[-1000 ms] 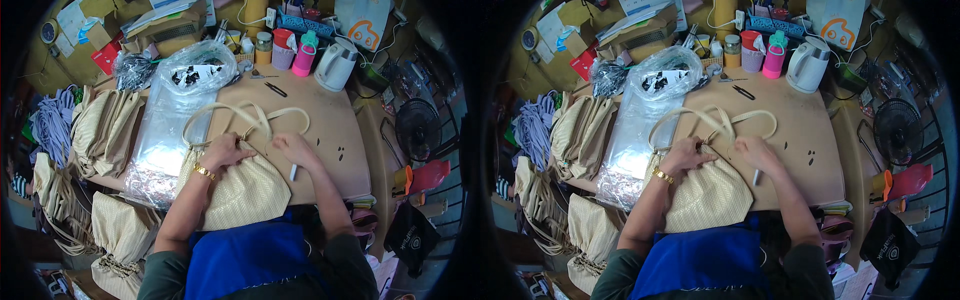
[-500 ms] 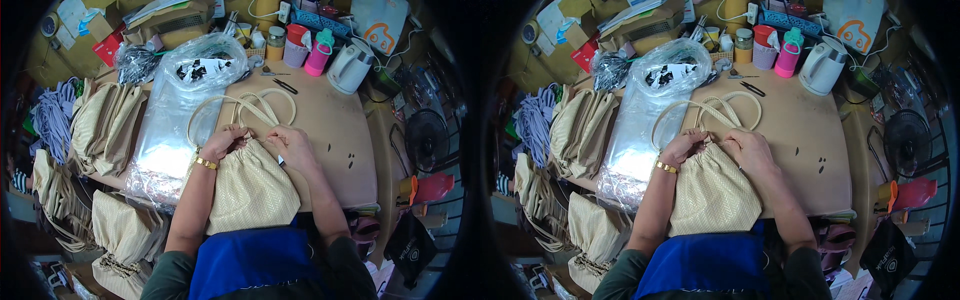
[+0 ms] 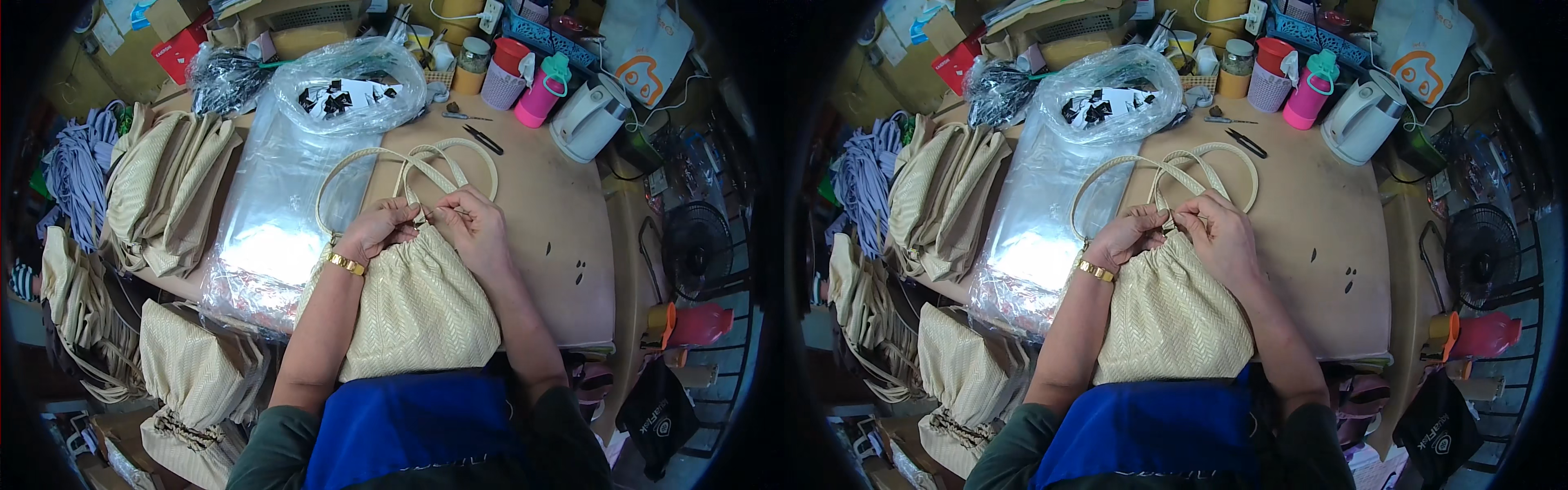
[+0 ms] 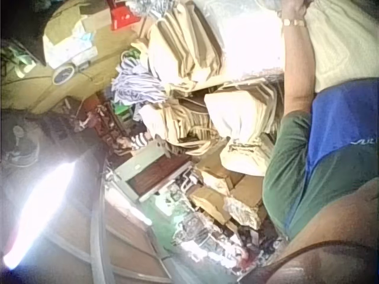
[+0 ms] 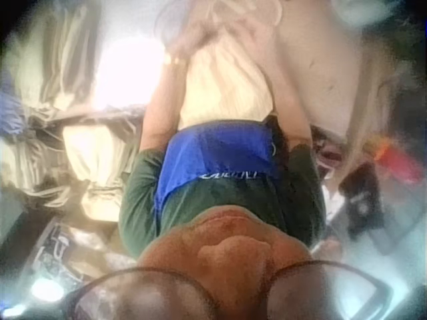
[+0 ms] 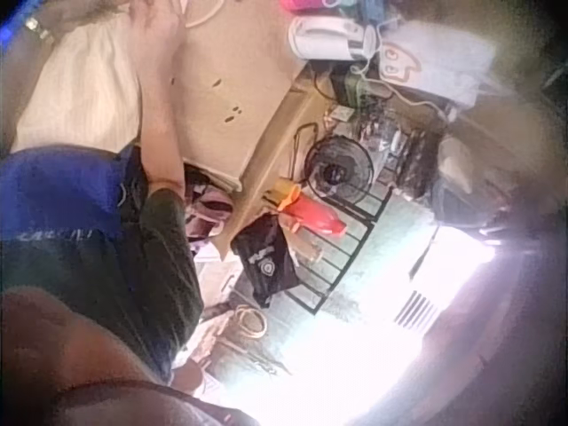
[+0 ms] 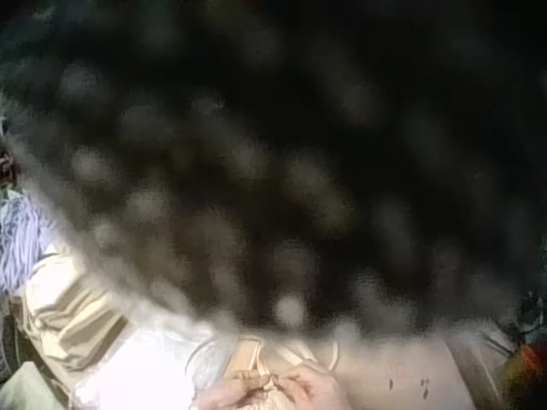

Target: The person attaches brand tags to cream-colored handbags, trims loose threads using small clippers, and folds the bags before placing them onto a stack.

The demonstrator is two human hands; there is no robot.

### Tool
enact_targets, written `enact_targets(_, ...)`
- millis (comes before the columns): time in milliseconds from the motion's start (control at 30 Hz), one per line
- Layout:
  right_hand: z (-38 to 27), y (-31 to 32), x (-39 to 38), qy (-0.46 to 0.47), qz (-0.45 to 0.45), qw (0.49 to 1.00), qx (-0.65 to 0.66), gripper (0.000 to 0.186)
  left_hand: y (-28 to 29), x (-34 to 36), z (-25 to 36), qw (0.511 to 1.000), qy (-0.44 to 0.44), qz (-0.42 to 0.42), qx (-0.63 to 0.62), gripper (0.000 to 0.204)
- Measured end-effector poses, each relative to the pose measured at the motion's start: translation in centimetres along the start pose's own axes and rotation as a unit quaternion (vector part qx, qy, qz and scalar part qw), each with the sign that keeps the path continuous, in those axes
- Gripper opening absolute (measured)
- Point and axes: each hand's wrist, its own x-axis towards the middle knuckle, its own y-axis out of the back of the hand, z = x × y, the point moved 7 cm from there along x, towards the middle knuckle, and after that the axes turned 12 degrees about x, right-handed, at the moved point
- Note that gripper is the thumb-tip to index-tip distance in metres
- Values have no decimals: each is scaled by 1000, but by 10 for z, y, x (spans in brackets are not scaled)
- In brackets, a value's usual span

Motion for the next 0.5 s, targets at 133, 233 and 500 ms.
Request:
enact_targets(133,3,-3,-2,-63,5,997,53,5,5,6,-6,1000,7,23,9,13)
enact_targets(233,3,-3,-2,-63,-2,994,83,5,6,9,-8,1000,2,14,8,13)
enact_targets(500,15,3,-5,-65,11,995,68,7,4,7,-6,1000,-7,-2,11,15)
